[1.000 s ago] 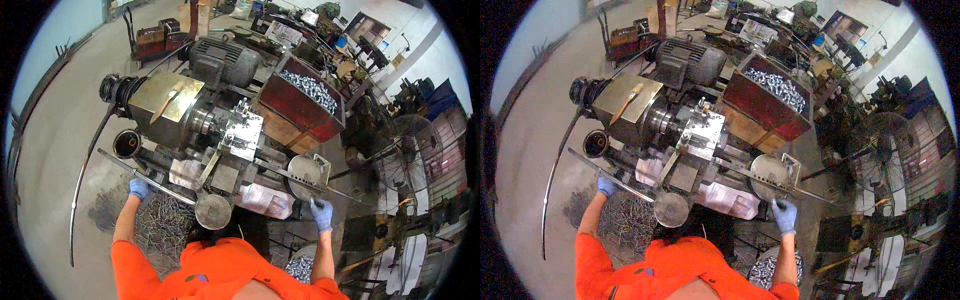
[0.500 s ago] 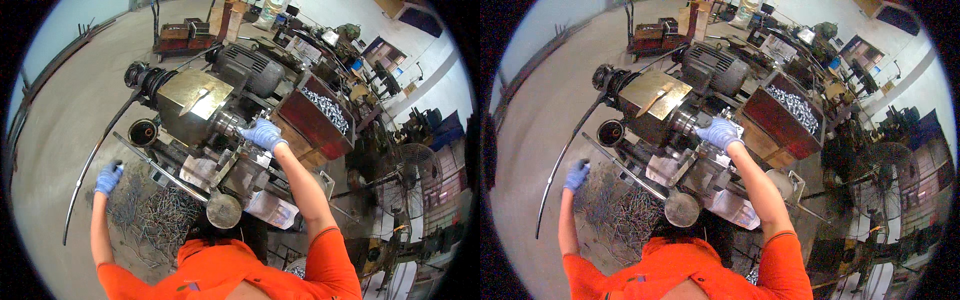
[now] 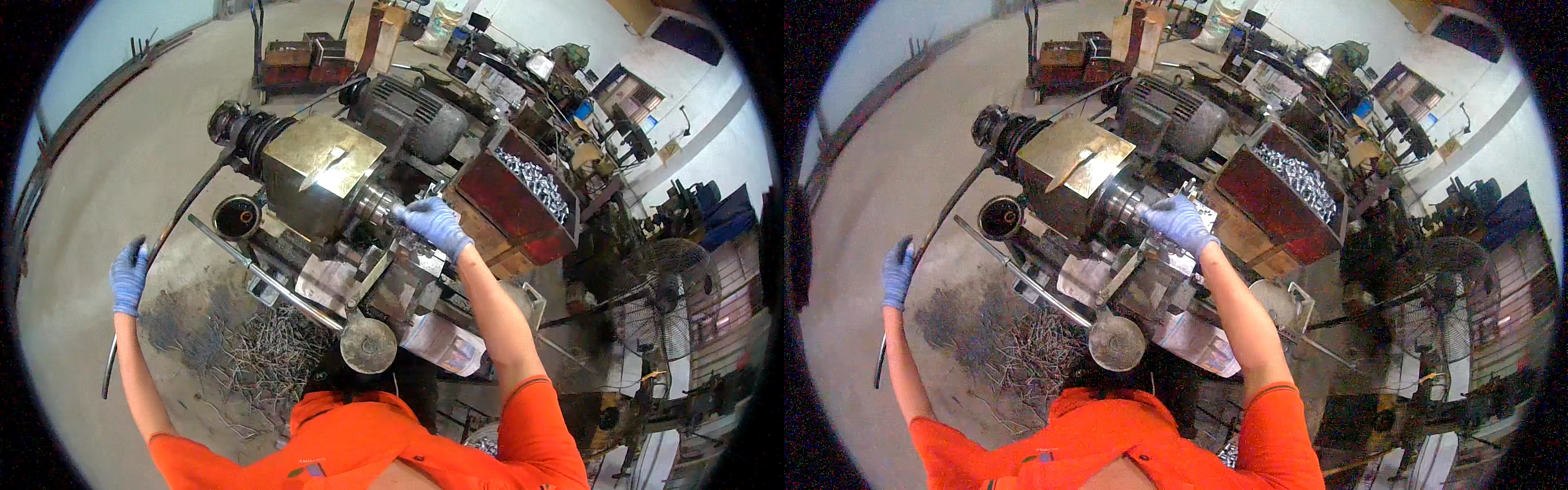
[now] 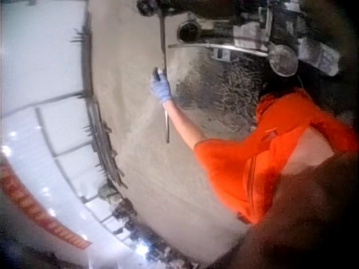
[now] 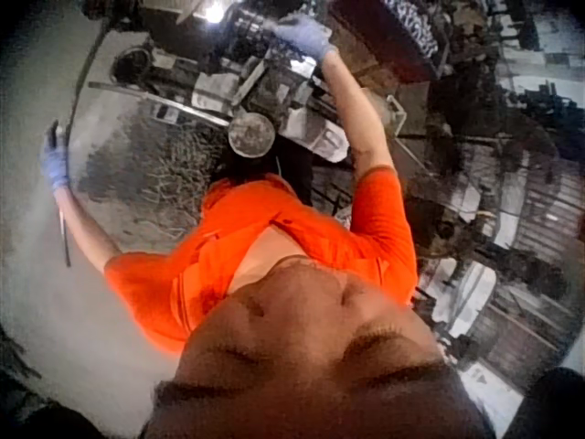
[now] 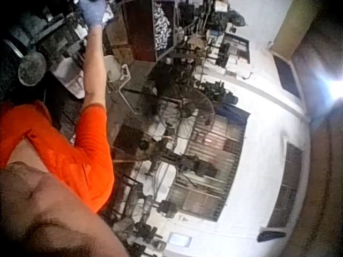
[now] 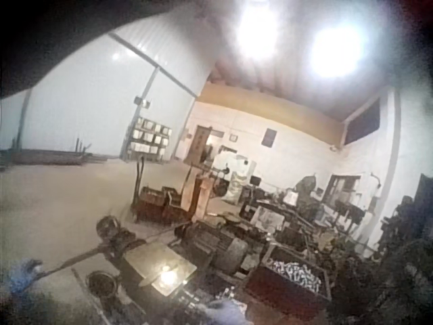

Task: The person uses a lathe to machine metal components, using levers to control the machine and handling finished parts by hand.

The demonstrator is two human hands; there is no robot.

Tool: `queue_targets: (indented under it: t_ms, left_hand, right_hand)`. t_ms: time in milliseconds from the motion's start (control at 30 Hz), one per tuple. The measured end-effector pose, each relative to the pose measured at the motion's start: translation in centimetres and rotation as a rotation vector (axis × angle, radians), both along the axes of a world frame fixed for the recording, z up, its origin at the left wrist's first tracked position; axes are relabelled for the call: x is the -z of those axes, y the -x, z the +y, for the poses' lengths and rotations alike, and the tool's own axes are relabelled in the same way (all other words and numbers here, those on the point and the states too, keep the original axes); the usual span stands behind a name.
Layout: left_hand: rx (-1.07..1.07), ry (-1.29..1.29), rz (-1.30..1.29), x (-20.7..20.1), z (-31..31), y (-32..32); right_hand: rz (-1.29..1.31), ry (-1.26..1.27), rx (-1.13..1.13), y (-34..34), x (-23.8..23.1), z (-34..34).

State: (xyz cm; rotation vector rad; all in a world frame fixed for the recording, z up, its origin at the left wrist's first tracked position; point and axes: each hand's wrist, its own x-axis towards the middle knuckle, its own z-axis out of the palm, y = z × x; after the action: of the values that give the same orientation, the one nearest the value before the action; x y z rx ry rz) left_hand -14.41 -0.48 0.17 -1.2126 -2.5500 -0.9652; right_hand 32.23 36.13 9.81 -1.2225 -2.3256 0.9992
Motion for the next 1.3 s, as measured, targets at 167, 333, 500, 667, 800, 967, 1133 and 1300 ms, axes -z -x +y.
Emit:
queue_targets:
  t_ms: [167,333,500,667,800,967,1133,1300]
  left_hand:
    - [-0.285,0.188,-0.267,1.3,-3.5,1.6]
    - [-0.312,0.442,-0.045,0.3,-2.1,-9.5]
    - [-0.391,0.448,-0.046,-0.6,-0.1,-15.4]
    - [-0.254,0.467,0.037,-0.2,0.2,-13.6]
    - [-0.029,0.224,0.575,-0.8,2.9,-13.4]
    - [0.144,-0.065,0.121,-8.9,9.8,-18.4]
    - [0.308,-0.254,0.382,-10.7,18.4,-20.9]
    - [0.411,-0.062,0.397,-7.6,23.8,-22.4]
  right_hand:
    - [0.040,-0.371,-0.010,0.9,-1.3,-1.2]
    - [-0.591,-0.508,-0.220,3.6,-0.4,-1.9]
    - [-0.604,-0.627,-0.254,3.5,1.5,-1.2]
    - [-0.497,-0.602,-0.216,3.8,1.6,-1.8]
    - [-0.537,-0.657,-0.118,2.6,0.2,-1.8]
    - [-0.114,-0.800,0.057,-4.0,-8.3,-2.4]
    - [-0.261,-1.121,0.486,-10.6,-12.3,-0.2]
    - [0.032,-1.011,0.311,-15.8,-7.4,-6.3]
